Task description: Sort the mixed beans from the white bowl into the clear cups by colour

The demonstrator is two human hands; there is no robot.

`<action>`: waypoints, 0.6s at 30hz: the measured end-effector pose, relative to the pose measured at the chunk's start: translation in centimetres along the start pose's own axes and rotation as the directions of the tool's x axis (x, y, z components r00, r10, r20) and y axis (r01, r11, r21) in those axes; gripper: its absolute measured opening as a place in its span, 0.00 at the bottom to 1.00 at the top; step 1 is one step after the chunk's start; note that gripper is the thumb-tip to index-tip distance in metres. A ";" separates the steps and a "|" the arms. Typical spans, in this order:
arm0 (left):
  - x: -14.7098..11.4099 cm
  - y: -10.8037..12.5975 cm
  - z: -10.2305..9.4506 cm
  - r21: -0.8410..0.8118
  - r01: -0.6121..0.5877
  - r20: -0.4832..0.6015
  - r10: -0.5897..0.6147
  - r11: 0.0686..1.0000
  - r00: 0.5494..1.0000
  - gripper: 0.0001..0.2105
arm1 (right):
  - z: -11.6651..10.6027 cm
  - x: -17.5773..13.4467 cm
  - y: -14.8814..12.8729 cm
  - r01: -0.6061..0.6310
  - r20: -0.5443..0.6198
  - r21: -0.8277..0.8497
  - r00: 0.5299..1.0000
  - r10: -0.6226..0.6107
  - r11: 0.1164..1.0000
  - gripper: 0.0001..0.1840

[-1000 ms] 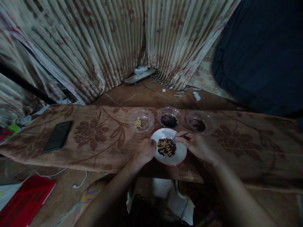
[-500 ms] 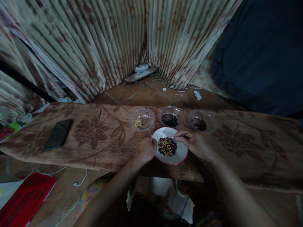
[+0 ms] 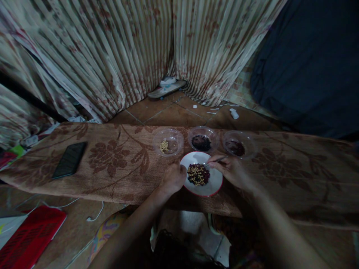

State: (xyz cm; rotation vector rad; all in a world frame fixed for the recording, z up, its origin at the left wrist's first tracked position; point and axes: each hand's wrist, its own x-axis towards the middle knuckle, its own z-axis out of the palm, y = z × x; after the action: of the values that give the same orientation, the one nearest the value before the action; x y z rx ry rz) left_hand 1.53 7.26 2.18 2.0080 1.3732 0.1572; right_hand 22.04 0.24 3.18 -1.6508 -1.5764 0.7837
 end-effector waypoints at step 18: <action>-0.2 -0.3 0.0 -0.011 -0.026 -0.017 0.026 1.000 1.000 0.16 | 2.8 7.1 -6.4 0.170 -0.278 0.345 0.958 -0.073 0.923 0.15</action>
State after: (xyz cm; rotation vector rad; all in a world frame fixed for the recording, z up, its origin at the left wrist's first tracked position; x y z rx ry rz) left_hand 1.24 7.15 2.04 2.0199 1.3544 0.1936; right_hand 16.59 7.61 7.22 -1.3099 -1.2473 0.7109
